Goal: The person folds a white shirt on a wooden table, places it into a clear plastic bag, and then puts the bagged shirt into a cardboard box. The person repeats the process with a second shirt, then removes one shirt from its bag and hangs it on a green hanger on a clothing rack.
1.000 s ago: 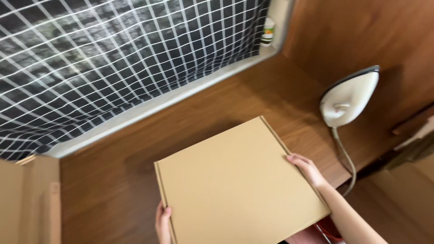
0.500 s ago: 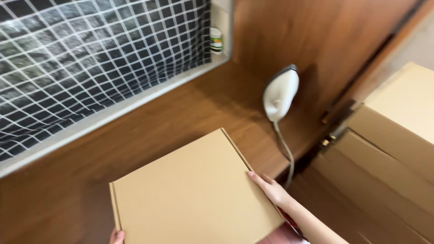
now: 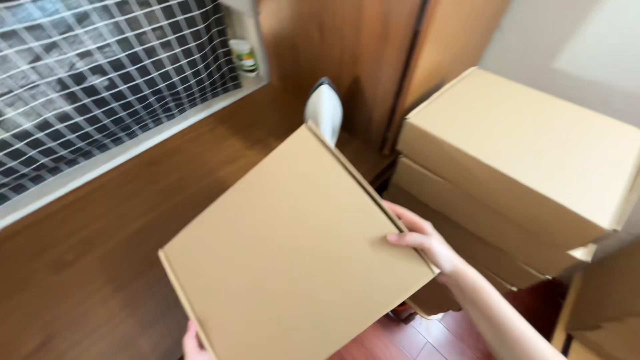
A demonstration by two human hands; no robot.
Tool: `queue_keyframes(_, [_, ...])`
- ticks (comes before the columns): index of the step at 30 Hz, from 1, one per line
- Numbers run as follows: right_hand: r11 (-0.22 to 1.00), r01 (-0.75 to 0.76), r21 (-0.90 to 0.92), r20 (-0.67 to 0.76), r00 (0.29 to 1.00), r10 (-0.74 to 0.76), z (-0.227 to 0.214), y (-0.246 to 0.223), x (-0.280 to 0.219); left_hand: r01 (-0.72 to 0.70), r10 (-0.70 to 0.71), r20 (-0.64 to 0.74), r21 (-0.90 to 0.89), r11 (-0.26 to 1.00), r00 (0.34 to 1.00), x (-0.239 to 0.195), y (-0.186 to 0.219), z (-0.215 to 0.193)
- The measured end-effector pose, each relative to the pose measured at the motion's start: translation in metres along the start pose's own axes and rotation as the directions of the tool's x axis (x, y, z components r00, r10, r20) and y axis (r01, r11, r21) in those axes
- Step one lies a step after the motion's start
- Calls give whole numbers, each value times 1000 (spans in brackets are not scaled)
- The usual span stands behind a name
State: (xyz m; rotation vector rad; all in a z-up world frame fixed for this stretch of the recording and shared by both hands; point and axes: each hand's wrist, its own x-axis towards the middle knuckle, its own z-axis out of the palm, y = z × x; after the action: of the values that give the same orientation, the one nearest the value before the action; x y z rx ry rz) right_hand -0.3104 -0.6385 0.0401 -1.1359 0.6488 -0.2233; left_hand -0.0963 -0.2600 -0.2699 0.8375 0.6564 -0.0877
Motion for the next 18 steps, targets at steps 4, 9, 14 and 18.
queue_keyframes(4, [963,242,-116,-177,949,-260,-57,-36,-54,286,-335,244,216,934,910,-149,37,139])
queue_keyframes(9, [923,384,-8,-491,803,-338,-130,-49,-124,267,-513,426,514,815,746,-197,12,209])
queue_keyframes(14, [811,583,40,-623,649,-436,-230,-43,-158,87,-504,640,566,820,580,-255,-20,291])
queue_keyframes(18, [812,572,118,-845,487,-220,-255,-51,-170,-59,-497,818,534,844,291,-306,-32,373])
